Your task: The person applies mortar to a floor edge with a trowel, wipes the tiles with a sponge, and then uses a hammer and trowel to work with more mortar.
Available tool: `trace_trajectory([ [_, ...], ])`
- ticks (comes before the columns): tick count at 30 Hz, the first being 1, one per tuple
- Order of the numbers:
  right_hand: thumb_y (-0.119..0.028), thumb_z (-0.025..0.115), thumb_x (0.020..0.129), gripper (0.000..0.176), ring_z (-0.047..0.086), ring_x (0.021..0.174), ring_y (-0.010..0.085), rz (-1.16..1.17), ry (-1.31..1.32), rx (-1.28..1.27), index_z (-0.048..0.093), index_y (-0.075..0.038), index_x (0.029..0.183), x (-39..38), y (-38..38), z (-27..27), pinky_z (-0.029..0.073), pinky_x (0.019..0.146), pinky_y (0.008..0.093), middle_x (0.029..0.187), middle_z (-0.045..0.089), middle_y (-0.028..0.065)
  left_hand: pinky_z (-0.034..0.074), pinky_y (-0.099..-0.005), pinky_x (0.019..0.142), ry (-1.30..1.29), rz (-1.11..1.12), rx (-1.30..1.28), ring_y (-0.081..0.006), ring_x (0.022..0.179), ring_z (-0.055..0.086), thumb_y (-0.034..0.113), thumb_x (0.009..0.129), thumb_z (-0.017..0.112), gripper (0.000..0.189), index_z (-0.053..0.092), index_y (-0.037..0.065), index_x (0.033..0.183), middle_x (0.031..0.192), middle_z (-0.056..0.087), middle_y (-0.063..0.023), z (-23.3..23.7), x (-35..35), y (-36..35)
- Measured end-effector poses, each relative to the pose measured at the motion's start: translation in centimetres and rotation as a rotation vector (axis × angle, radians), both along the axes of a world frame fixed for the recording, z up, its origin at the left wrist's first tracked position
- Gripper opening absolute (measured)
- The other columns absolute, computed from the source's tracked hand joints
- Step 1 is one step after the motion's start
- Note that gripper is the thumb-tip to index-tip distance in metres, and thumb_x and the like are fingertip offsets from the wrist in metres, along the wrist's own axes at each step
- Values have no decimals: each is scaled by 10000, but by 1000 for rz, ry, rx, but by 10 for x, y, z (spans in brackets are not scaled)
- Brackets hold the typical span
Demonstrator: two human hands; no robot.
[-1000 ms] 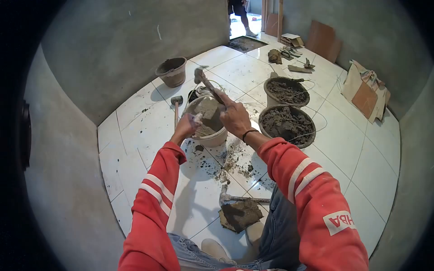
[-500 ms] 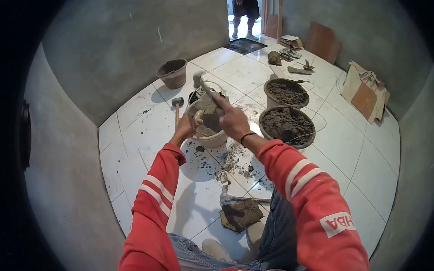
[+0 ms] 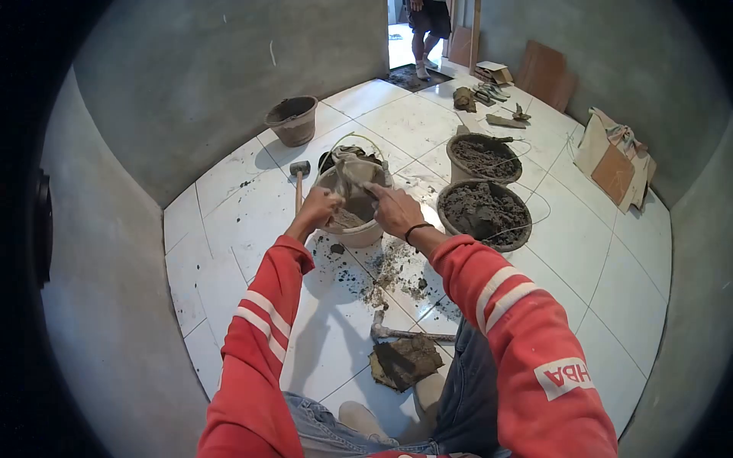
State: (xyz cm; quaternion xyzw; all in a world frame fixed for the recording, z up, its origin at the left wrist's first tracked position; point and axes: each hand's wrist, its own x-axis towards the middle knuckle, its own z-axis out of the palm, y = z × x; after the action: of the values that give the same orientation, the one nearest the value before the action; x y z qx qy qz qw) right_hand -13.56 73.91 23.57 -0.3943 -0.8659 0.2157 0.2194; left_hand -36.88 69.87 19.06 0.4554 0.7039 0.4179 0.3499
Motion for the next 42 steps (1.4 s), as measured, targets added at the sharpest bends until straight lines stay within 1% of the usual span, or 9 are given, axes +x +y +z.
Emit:
trace_trajectory([
  [4, -203, 580, 953, 531, 695, 932, 456, 4, -154, -42, 487, -308, 1465, 0, -7, 7, 552, 816, 547, 1050, 713, 254, 499, -408, 481, 341, 95, -105, -239, 547, 655, 171, 840, 765, 293, 685, -58, 1005, 738, 677, -167, -44, -1, -2],
  [10, -193, 561, 968, 487, 685, 933, 459, -16, 264, -39, 497, -298, 1440, -10, -15, 34, 544, 785, 544, 1016, 705, 265, 472, -410, 450, -120, 42, -32, -194, 541, 591, 131, 873, 719, 186, 616, -4, 949, 754, 634, -93, -13, -2, -14],
  [12, -181, 564, 952, 502, 688, 917, 457, -42, 188, 7, 503, -304, 1435, -8, -9, 15, 547, 782, 544, 1005, 709, 256, 426, -359, 412, -321, 90, 14, -175, 499, 547, 103, 875, 698, 168, 569, 13, 933, 696, 588, -56, -3, 4, -9],
  [14, -171, 573, 927, 528, 690, 895, 459, 31, -140, 11, 510, -306, 1434, -9, -7, 1, 549, 775, 544, 991, 709, 259, 430, -354, 413, -327, 61, -25, -170, 488, 538, 97, 880, 676, 147, 573, 10, 941, 692, 578, -53, 6, 16, -11],
  [17, -166, 582, 905, 545, 691, 875, 461, 22, -86, -28, 517, -300, 1430, -10, -21, 8, 548, 763, 549, 961, 707, 261, 448, -352, 424, -258, 61, -120, -169, 489, 545, 150, 900, 682, 164, 606, 13, 948, 663, 570, -53, -30, 16, -9],
  [23, -160, 593, 895, 577, 692, 863, 449, -11, 177, 51, 490, -311, 1442, -17, -18, 31, 551, 755, 548, 950, 715, 237, 446, -343, 416, -311, 101, -93, -162, 506, 559, 205, 928, 679, 207, 627, 6, 941, 696, 600, -51, -9, 11, -14],
  [30, -150, 591, 879, 594, 685, 949, 455, -2, -151, -59, 482, -286, 1446, -8, -17, 13, 552, 832, 534, 1071, 708, 247, 427, -334, 411, -408, 106, -158, -158, 485, 535, 158, 909, 695, 165, 604, 20, 906, 719, 605, -61, 3, 19, -23],
  [36, -149, 580, 900, 564, 684, 931, 465, 1, 180, 113, 501, -269, 1445, -18, -14, 28, 553, 815, 544, 980, 708, 266, 441, -329, 427, -426, 130, -61, -143, 539, 541, 211, 916, 695, 200, 607, 35, 953, 757, 623, -47, -12, 15, -19],
  [42, -285, 657, 915, 491, 670, 1023, 471, -78, -194, -115, 562, -123, 1368, -3, -9, 9, 538, 896, 535, 1116, 686, 284, 447, -319, 442, -626, 12, -208, -161, 549, 527, 153, 922, 671, 201, 591, 37, 1065, 782, 579, -62, -19, -1, -10],
])
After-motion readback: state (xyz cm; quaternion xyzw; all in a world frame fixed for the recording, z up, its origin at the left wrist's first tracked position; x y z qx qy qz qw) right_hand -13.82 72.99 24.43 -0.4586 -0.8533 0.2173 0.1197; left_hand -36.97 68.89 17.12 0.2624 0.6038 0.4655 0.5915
